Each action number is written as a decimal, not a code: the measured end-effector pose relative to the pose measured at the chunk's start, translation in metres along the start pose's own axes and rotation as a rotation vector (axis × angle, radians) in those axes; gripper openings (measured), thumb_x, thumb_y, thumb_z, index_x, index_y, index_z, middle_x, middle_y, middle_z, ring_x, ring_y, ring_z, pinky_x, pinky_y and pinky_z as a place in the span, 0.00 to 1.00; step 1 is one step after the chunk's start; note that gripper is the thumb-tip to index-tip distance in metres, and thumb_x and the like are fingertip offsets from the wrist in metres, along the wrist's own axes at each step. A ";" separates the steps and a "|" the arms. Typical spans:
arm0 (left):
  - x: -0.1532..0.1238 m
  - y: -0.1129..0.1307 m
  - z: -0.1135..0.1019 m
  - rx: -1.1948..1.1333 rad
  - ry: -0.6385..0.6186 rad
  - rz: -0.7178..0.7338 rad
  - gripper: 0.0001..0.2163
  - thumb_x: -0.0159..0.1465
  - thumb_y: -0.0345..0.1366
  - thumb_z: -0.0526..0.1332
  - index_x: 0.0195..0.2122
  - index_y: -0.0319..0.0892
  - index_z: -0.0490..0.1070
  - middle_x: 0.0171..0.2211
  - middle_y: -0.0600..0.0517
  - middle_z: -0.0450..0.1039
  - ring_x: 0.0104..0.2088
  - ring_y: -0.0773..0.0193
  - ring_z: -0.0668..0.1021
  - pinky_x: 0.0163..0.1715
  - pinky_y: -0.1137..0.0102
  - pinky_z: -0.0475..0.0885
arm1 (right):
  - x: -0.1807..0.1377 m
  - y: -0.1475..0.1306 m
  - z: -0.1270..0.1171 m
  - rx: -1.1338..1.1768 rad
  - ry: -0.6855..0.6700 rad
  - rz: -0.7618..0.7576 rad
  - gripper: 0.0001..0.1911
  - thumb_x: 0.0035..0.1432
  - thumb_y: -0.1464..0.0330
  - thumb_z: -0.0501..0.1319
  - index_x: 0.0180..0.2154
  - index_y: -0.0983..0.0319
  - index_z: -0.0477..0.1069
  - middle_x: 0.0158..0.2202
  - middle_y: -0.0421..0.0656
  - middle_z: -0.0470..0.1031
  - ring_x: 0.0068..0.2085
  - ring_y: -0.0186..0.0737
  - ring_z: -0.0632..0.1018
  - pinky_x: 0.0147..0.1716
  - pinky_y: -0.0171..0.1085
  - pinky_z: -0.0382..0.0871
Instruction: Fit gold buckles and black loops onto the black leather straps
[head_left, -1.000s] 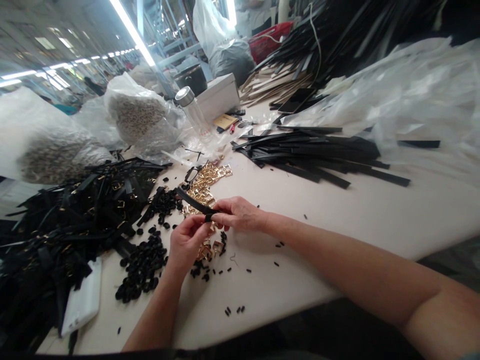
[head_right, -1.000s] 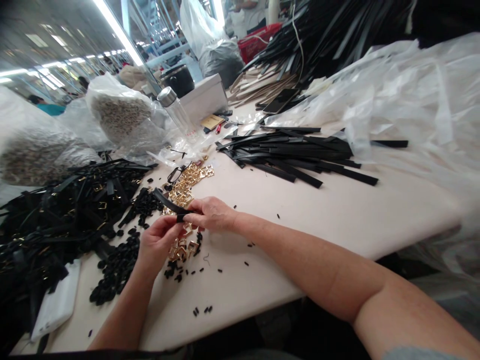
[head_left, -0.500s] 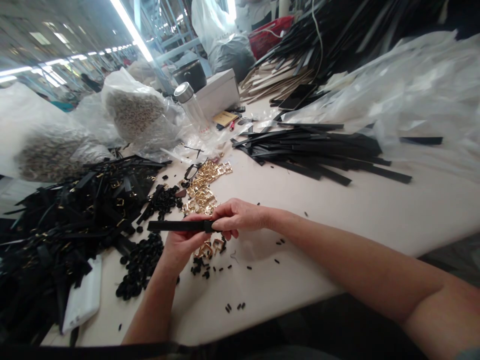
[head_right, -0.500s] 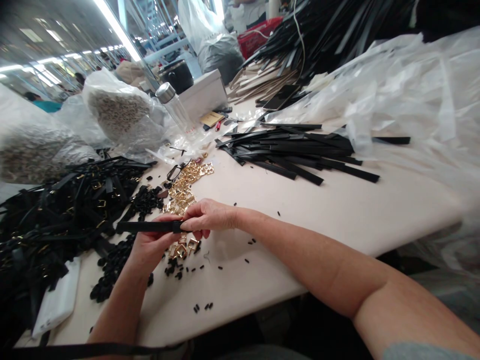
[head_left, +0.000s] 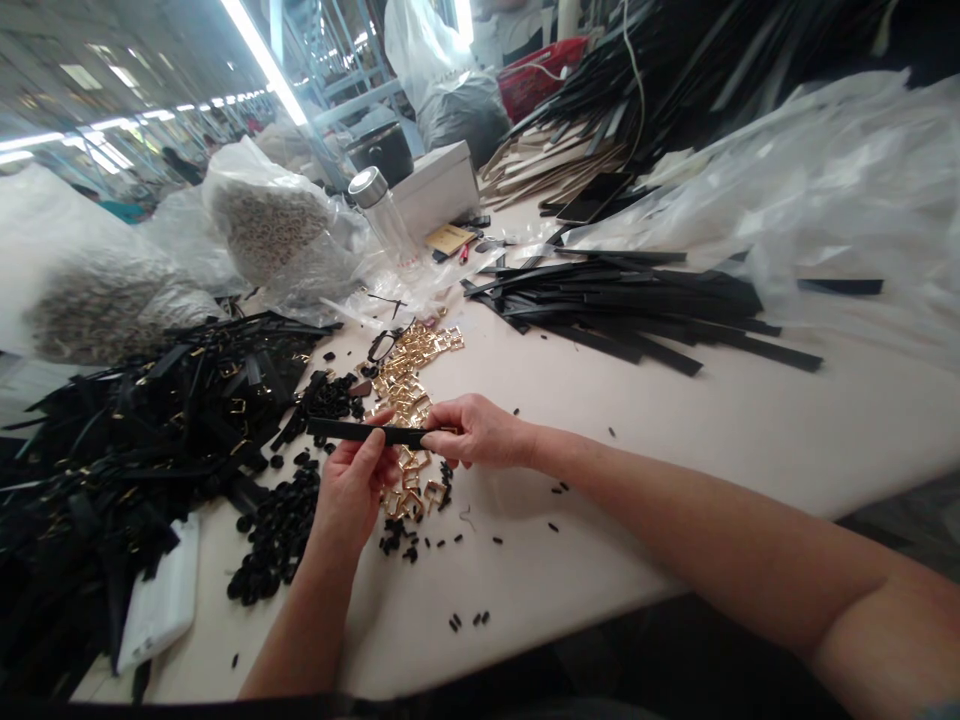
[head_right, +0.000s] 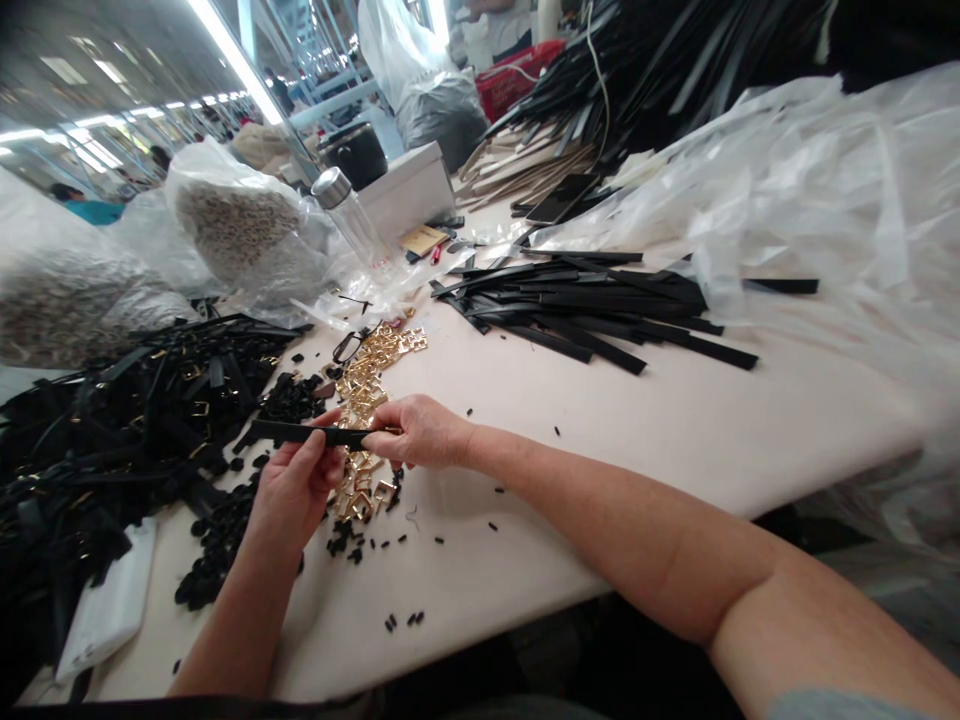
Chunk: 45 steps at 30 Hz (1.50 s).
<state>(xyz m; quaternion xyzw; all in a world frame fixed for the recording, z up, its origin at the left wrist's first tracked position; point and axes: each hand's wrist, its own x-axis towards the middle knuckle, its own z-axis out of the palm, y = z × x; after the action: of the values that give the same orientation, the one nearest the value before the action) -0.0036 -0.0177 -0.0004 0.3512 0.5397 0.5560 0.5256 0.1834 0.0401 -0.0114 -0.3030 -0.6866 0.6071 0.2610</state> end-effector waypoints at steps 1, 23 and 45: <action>0.000 0.000 0.001 -0.005 0.020 0.002 0.16 0.51 0.41 0.72 0.40 0.40 0.79 0.20 0.55 0.71 0.18 0.74 0.69 0.15 0.81 0.64 | 0.000 0.000 0.000 -0.036 0.011 -0.013 0.04 0.57 0.71 0.58 0.31 0.65 0.70 0.19 0.34 0.69 0.20 0.27 0.71 0.20 0.26 0.61; -0.009 -0.011 0.014 0.326 0.031 0.222 0.12 0.52 0.38 0.71 0.36 0.39 0.78 0.22 0.56 0.74 0.19 0.72 0.71 0.20 0.76 0.69 | 0.002 -0.003 0.008 0.252 0.028 0.162 0.07 0.57 0.71 0.58 0.27 0.64 0.68 0.17 0.34 0.68 0.19 0.27 0.70 0.19 0.26 0.63; 0.001 -0.013 0.021 -0.087 -0.092 -0.032 0.20 0.49 0.44 0.73 0.38 0.37 0.80 0.20 0.55 0.70 0.15 0.74 0.68 0.17 0.75 0.60 | -0.004 -0.007 0.013 -0.320 0.238 -0.056 0.15 0.58 0.58 0.56 0.24 0.58 0.68 0.15 0.36 0.65 0.17 0.34 0.66 0.17 0.32 0.61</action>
<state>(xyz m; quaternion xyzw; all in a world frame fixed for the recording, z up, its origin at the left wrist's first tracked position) 0.0188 -0.0138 -0.0099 0.3446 0.4958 0.5539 0.5732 0.1758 0.0280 -0.0063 -0.3911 -0.7469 0.4426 0.3054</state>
